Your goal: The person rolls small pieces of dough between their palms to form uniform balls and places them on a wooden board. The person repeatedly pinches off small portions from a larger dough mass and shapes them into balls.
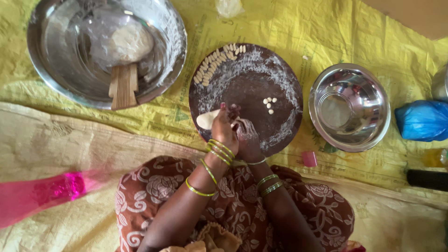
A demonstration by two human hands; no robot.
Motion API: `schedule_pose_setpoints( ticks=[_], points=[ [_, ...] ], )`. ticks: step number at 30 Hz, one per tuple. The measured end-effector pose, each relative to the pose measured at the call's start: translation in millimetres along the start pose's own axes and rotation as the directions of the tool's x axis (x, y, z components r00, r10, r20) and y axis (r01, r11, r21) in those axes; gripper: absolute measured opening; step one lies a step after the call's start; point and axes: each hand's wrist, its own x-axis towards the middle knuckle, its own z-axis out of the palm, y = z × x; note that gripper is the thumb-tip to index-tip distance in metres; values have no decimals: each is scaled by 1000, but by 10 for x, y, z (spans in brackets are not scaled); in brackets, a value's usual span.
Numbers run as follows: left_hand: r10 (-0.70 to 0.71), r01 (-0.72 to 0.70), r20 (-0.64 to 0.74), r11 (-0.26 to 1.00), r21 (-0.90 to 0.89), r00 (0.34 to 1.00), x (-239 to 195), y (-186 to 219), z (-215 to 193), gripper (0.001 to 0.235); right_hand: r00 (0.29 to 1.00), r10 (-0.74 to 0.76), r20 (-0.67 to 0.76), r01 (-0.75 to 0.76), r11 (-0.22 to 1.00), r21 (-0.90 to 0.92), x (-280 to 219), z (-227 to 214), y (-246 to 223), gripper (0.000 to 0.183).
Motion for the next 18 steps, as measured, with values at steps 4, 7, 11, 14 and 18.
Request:
schedule_pose_setpoints(
  ticks=[4, 7, 11, 14, 18],
  points=[
    [-5, 36, 153, 979, -199, 988, 225, -373, -72, 35, 997, 12, -79, -2, 992, 122, -69, 140, 4, 32],
    [15, 9, 112, 979, -205, 994, 387, -593, -142, 42, 986, 151, -66, -134, 968, 211, -100, -56, 49, 29],
    [-141, 134, -39, 979, -155, 989, 518, -529, -244, 53, 944, 330, -8, -300, 870, 390, 59, -227, -177, 22],
    [-72, 81, 57, 983, -166, 996, 488, -470, -263, 51, 960, 271, -71, -220, 887, 405, 129, -336, -323, 21],
    [-120, 150, 133, 957, -248, 984, 461, -468, -128, 42, 922, 381, -61, -354, 898, 261, 156, -426, -275, 15]
  ],
)
